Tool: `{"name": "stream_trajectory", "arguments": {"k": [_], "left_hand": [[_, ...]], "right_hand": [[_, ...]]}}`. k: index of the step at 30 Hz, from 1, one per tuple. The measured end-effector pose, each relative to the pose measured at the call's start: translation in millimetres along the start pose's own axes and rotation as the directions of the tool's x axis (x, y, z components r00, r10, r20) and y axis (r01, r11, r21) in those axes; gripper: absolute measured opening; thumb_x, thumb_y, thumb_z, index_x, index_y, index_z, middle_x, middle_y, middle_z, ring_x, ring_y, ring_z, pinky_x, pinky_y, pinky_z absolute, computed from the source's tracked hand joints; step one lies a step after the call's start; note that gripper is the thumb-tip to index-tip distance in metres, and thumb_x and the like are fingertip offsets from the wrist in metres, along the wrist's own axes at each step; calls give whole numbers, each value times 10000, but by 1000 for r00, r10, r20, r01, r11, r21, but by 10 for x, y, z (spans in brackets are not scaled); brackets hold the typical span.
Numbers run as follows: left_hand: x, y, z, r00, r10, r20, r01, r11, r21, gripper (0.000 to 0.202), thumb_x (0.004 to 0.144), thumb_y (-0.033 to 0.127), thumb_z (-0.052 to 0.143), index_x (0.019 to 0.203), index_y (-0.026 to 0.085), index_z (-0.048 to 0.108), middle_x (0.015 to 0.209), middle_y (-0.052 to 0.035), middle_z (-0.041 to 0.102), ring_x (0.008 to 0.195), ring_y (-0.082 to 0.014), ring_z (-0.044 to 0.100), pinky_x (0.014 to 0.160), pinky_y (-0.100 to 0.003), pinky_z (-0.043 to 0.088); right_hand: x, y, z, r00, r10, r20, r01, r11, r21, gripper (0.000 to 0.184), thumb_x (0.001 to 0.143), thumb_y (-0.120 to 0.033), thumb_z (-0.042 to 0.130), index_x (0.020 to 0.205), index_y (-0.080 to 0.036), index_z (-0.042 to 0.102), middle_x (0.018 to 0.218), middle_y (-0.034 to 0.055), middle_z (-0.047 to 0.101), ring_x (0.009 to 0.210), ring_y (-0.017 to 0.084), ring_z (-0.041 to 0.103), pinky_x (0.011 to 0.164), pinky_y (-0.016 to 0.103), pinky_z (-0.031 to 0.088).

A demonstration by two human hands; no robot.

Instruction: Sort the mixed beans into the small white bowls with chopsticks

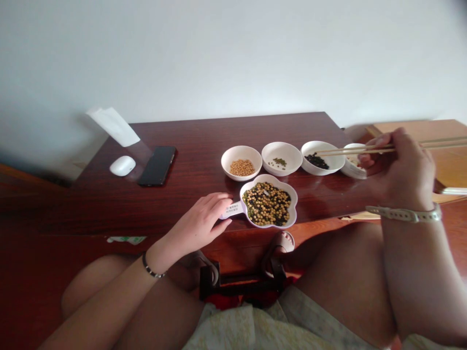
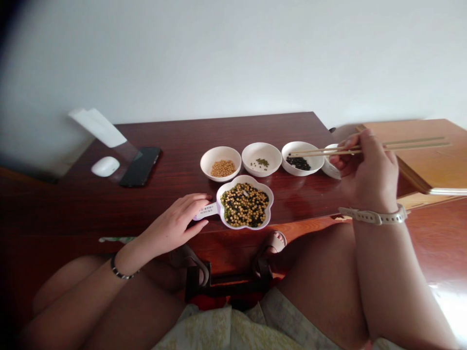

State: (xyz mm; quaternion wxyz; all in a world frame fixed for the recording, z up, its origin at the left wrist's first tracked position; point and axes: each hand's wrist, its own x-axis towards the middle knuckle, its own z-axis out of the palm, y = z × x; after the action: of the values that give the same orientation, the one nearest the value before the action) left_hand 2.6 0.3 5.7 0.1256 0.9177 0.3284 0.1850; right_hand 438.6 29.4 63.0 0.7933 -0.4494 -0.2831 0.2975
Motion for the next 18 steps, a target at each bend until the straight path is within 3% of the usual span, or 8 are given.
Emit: {"name": "stream_trajectory", "arguments": {"k": [4,9,12,18], "left_hand": [[7,9,0,1000,6,4,-6,1000,9,385,1090,231,649,1467,203,575,1527,-167,653,1442,-357,629,1231,-584,545],[6,4,5,1000,10,10,-10,1000,15,378,1096,223,637,1468,202,567,1519,-165,654,1446,-354,621,1232,-581,541],[1,0,8,1000,12,5,-12,1000,13,381,1092,225,647,1464,192,568,1517,-167,652,1441,-353,623,1230,-574,541],[5,20,-7,1000,7,21,-7,1000,18,388,1100,218,635,1477,219,545,1521,-161,647,1444,-353,617,1225,-592,540]], "right_hand": [[140,-27,-107,981,-72,-178,74,997,1,488,1107,-71,505,640,-159,615,663,-4,613,494,94,589,389,195,485],[214,1,-194,965,-144,-218,131,989,-72,538,1133,-90,474,613,-190,568,597,-16,618,414,100,578,377,229,443],[176,16,-199,971,-139,-195,129,990,-63,520,1118,-74,494,620,-181,596,606,-9,629,423,93,589,404,233,466],[-46,108,-56,1000,-23,8,24,995,-94,447,1121,-128,517,710,-149,691,674,23,645,490,105,628,453,211,530]]}}
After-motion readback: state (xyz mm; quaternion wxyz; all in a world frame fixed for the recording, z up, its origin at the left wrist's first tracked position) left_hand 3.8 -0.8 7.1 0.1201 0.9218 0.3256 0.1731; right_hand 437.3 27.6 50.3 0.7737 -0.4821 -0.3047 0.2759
